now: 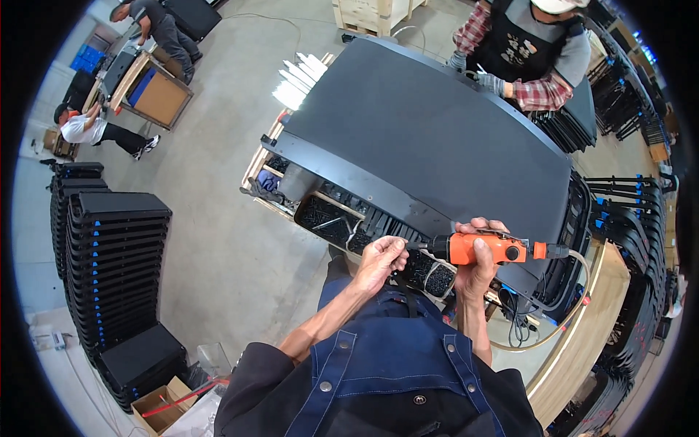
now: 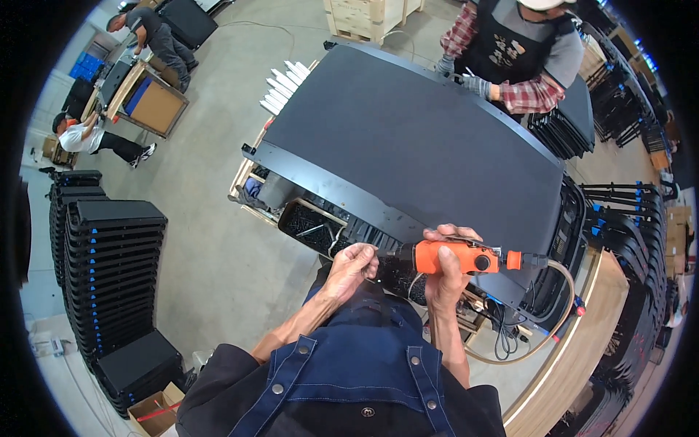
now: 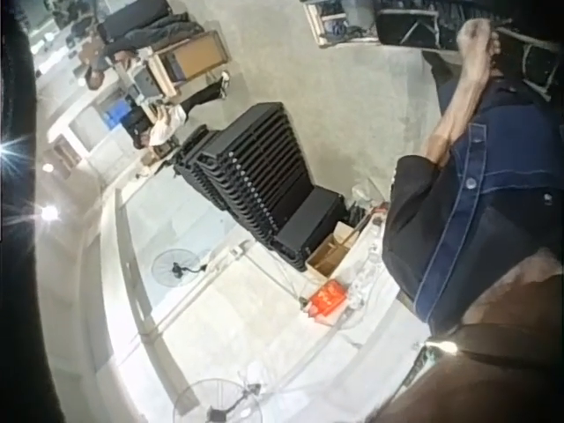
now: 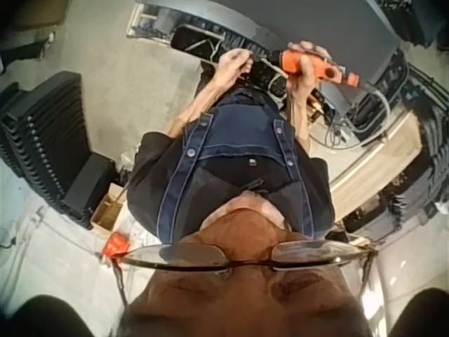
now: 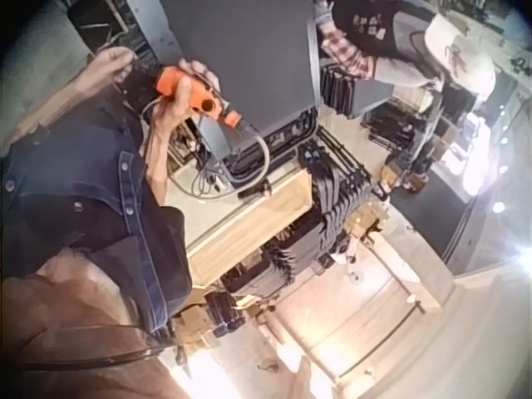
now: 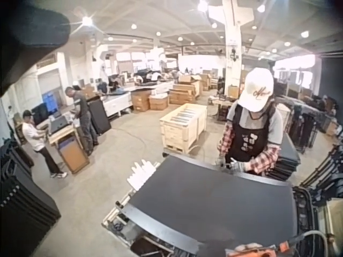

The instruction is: Assembling components of a treadmill, including frames, panels, and internal wiring, using power tools.

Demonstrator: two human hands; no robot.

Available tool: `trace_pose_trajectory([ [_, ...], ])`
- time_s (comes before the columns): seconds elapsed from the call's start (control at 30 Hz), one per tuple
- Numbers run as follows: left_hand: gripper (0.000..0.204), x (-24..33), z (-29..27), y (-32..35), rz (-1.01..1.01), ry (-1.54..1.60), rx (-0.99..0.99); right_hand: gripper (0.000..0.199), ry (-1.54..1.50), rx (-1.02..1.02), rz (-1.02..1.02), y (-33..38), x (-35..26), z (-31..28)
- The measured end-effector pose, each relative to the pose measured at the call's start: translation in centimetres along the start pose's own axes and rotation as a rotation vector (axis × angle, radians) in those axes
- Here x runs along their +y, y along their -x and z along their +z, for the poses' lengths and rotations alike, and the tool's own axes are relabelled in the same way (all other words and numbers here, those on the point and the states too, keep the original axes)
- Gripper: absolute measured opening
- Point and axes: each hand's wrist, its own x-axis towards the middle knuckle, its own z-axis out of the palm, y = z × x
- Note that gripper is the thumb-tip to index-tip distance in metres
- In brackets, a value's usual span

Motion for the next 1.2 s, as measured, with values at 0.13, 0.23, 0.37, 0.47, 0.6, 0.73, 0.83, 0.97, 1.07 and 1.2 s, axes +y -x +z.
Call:
trace_pose_trajectory([
  [0.13, 0.025, 2.6, -2.4, -1.4, -0.198, 0.329, -0.085, 0.048, 0.087, 0.008, -0.025, -0.5, 2.1, 3.7],
  [0.23, 0.026, 5.2, -2.6, -3.0, -0.276, 0.489, -0.046, 0.044, 0.18, -0.076, -0.11, -0.9, 4.1, 6.8],
  [0.37, 0.029, 8.0, -3.5, -5.5, -0.392, 0.593, -0.052, 0.046, 0.373, -0.173, -0.199, -1.7, 7.0, 10.6],
  [0.47, 0.031, 8.5, -5.4, -7.1, -0.477, 0.574, -0.027, 0.046, 0.538, -0.245, -0.208, -2.4, 9.0, 12.6],
  [0.6, 0.049, 9.2, -6.2, -6.5, -0.466, 0.327, -0.079, 0.047, 0.58, -0.285, -0.181, -3.6, 10.5, 13.5],
  [0.73, 0.032, 11.0, -7.6, -4.1, -0.487, 0.243, 0.024, 0.044, 0.674, -0.385, -0.165, -4.6, 11.2, 14.8],
  [0.83, 0.025, 11.1, -10.1, -3.5, -0.533, 0.26, 0.006, 0.042, 0.81, -0.413, -0.231, -4.8, 11.4, 15.1],
  [0.97, 0.03, 11.9, -11.4, -2.7, -0.533, 0.237, -0.103, 0.04, 0.763, -0.349, -0.199, -4.1, 12.2, 14.8],
  [1.07, 0.036, 12.2, -11.9, -2.7, -0.442, 0.158, -0.195, 0.039, 0.808, -0.3, -0.139, -4.0, 11.9, 14.8],
  [1.2, 0.04, 12.9, -11.5, -2.2, -0.407, 0.131, -0.181, 0.046, 0.687, -0.262, -0.095, -3.7, 11.6, 14.7],
])
